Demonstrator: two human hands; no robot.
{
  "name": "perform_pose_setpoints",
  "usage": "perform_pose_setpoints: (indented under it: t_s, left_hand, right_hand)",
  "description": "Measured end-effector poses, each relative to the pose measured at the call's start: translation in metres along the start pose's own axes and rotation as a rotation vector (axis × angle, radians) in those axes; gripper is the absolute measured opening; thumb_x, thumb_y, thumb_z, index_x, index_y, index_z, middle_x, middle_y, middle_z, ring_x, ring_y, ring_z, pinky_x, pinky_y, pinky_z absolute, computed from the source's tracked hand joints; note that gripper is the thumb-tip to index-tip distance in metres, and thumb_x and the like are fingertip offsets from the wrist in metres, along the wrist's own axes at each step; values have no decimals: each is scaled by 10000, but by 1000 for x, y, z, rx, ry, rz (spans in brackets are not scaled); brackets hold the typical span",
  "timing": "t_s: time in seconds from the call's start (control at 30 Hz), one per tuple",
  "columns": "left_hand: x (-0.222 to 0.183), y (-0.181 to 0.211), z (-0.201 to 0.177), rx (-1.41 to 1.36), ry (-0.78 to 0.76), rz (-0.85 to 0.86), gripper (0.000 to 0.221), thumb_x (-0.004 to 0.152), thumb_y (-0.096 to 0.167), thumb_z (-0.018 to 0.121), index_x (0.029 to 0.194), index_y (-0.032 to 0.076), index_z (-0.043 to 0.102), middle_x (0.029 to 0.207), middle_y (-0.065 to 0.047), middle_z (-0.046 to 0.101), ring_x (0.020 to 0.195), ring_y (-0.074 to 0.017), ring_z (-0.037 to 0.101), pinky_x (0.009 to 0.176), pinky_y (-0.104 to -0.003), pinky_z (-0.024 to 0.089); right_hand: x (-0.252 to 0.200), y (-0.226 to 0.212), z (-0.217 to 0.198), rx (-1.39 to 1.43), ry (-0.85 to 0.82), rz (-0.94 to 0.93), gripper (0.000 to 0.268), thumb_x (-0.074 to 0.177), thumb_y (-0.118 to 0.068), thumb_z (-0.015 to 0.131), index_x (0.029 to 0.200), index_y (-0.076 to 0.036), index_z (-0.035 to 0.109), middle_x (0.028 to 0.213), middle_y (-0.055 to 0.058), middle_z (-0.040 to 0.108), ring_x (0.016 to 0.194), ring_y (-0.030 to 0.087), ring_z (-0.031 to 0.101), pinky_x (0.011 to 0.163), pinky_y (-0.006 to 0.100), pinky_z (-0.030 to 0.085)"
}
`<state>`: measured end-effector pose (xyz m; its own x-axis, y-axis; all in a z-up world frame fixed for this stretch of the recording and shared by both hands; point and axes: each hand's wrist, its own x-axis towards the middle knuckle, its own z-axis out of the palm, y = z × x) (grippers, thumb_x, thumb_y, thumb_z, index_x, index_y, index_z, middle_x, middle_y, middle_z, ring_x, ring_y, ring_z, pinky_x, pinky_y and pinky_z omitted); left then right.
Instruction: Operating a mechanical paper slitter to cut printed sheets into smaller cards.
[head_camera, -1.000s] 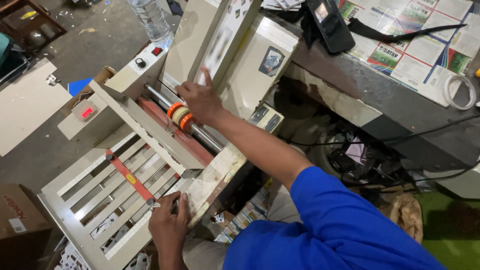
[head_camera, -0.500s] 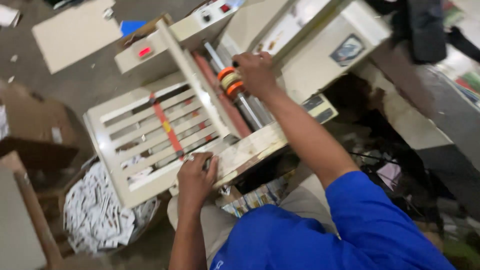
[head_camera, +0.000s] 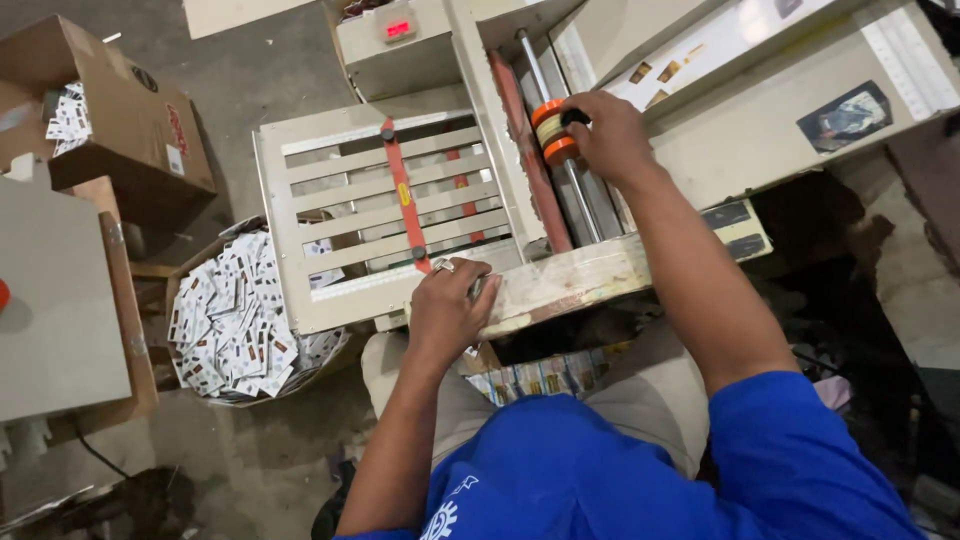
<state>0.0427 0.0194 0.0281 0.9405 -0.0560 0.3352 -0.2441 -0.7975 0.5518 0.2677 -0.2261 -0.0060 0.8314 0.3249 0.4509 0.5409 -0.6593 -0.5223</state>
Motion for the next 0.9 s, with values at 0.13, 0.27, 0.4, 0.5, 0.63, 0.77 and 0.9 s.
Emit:
perform_pose_setpoints:
  t_s: [0.13, 0.27, 0.4, 0.5, 0.63, 0.77, 0.9]
  left_hand:
    - [-1, 0, -1, -21, -3, -17, 179, 884, 233, 741, 985, 86, 754, 863, -58, 744, 630, -228, 655, 637, -374, 511]
    - [-4, -6, 7, 28, -34, -53, 235, 900, 293, 732, 1030, 101, 761, 767, -85, 720, 641, -243, 653, 679, -392, 520]
    - [-3, -3, 5, 50, 14, 7, 197, 884, 242, 738, 997, 81, 753, 839, -66, 725, 650, -240, 653, 678, -381, 524]
    - [-1, 1, -1, -27, 19, 14, 190, 873, 219, 747, 993, 71, 741, 902, -71, 737, 701, -268, 668, 687, -394, 523]
    - [-2, -2, 3, 12, 4, 10, 182, 889, 227, 734, 985, 72, 731, 905, -67, 735, 685, -253, 670, 689, -392, 522]
    - [-3, -1, 2, -7, 54, 54, 165, 875, 198, 755, 963, 64, 719, 873, -73, 730, 653, -257, 655, 690, -383, 518]
    - [-3, -2, 3, -1, 43, 52, 174, 877, 208, 752, 971, 64, 728, 879, -80, 739, 668, -260, 667, 693, -387, 523]
  right_hand:
    - [1, -6, -3, 4, -26, 70, 303, 817, 32, 687, 1106, -32, 751, 1065, 138, 739, 886, 329, 684, 798, 425, 539]
    - [1, -8, -5, 0, -8, 18, 295, 822, 46, 697, 1105, -17, 750, 1055, 134, 746, 870, 308, 684, 784, 406, 541]
    - [7, 26, 3, -591, 299, -136, 190, 1119, -98, 654, 1071, -239, 772, 1017, -59, 802, 842, 107, 738, 1143, 401, 136]
    - [-2, 49, 12, -819, 20, 78, 204, 968, -30, 630, 1108, -129, 742, 997, 121, 767, 852, 333, 734, 1169, 700, 8]
    - [2, 31, 5, -530, 124, -41, 200, 1051, -69, 686, 1222, -155, 745, 1087, 36, 754, 992, 235, 702, 1208, 616, 32]
    - [3, 17, -8, -539, 314, -74, 188, 1037, -6, 770, 1156, -146, 729, 1054, 6, 742, 951, 233, 719, 1204, 664, -2]
    - [0, 51, 6, -777, 295, 16, 190, 1009, 9, 763, 1109, -152, 742, 994, 37, 755, 859, 220, 711, 1209, 677, -91]
